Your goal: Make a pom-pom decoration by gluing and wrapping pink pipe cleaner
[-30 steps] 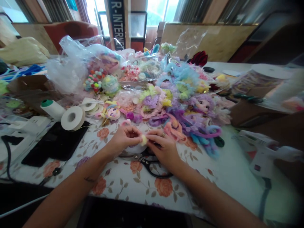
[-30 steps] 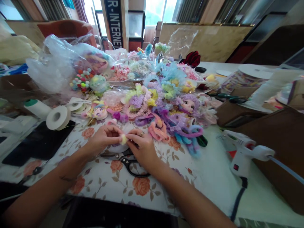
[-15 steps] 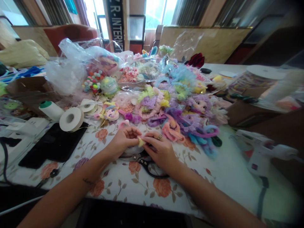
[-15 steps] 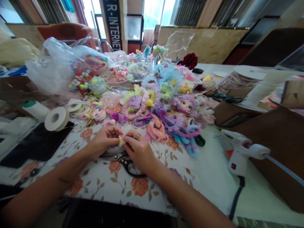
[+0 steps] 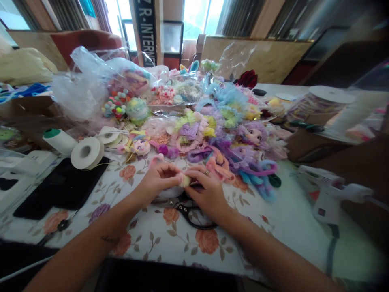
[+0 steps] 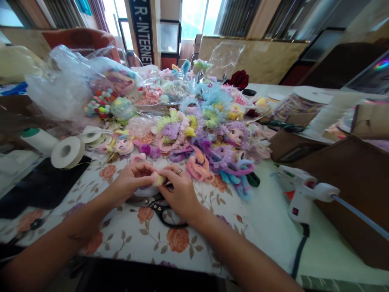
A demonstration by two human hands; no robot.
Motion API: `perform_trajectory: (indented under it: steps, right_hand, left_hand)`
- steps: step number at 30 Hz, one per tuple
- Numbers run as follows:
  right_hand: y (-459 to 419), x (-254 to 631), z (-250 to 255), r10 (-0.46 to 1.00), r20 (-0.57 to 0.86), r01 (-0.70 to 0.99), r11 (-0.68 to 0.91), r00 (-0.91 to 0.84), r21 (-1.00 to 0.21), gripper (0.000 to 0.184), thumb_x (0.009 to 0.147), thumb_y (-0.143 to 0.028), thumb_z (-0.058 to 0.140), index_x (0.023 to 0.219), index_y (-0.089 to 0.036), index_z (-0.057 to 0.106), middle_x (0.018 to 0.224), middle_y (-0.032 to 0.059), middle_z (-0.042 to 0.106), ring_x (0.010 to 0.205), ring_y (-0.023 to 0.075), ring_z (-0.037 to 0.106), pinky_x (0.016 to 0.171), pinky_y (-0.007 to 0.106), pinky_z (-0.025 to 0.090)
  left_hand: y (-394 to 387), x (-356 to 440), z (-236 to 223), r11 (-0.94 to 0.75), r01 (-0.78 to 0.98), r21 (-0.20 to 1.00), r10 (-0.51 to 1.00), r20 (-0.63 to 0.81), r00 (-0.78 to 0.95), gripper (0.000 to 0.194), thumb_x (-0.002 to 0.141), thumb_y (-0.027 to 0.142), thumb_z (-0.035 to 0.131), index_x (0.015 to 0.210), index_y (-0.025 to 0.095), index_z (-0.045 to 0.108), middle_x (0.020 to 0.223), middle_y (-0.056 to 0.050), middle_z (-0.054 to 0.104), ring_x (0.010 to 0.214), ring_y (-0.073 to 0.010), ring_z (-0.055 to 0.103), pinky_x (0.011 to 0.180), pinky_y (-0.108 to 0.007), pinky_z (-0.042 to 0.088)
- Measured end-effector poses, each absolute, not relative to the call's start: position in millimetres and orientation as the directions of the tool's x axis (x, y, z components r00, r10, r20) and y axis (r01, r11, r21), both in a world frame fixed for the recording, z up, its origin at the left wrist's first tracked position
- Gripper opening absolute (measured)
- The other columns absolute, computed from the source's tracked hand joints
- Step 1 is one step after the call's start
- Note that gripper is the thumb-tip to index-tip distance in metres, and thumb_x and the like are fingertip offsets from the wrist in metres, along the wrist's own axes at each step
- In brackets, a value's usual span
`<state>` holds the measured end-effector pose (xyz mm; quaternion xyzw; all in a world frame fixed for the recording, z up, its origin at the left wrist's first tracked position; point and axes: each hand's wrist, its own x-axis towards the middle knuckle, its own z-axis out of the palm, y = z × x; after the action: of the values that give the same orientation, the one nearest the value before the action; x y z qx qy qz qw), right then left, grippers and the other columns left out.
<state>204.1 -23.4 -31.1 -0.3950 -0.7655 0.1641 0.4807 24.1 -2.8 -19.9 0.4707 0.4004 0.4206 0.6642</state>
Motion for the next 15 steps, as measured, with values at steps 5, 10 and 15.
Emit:
perform_trajectory:
  steps: [5, 10, 15]
  right_hand:
    - [-25.5, 202.8, -33.0, 0.672, 0.678, 0.485, 0.719, -0.300, -0.498, 0.018, 0.085, -0.011, 0.058, 0.098, -0.022, 0.066, 0.095, 0.0072, 0.069, 0.087, 0.0188, 0.069, 0.077, 0.030, 0.060]
    - [-27.3, 200.0, -34.9, 0.647, 0.685, 0.492, 0.740, -0.334, -0.459, 0.018, 0.088, -0.011, 0.055, 0.096, -0.024, 0.065, 0.092, 0.0056, 0.070, 0.084, 0.0184, 0.069, 0.075, 0.029, 0.059]
    - [-27.4, 199.3, -35.8, 0.644, 0.692, 0.506, 0.738, -0.327, -0.447, 0.015, 0.089, -0.013, 0.056, 0.096, -0.023, 0.064, 0.093, 0.0063, 0.069, 0.083, 0.0184, 0.069, 0.074, 0.029, 0.059]
  left_hand:
    - [-3.5, 26.2, -21.5, 0.181, -0.125, 0.976, 0.939, -0.134, 0.317, 0.022, 0.062, 0.021, 0.082, 0.075, 0.014, 0.066, 0.073, 0.000, 0.065, 0.068, -0.0102, 0.060, 0.066, -0.022, 0.047]
    - [-4.8, 29.4, -24.3, 0.121, -0.086, 0.989, 0.949, -0.090, 0.301, 0.022, 0.056, 0.017, 0.082, 0.070, 0.015, 0.064, 0.069, 0.001, 0.062, 0.064, -0.0104, 0.057, 0.062, -0.022, 0.046]
    - [-5.3, 28.8, -26.7, 0.116, -0.098, 0.988, 0.951, -0.082, 0.300, 0.021, 0.058, 0.019, 0.082, 0.070, 0.015, 0.065, 0.073, -0.002, 0.066, 0.071, -0.0136, 0.061, 0.068, -0.025, 0.048]
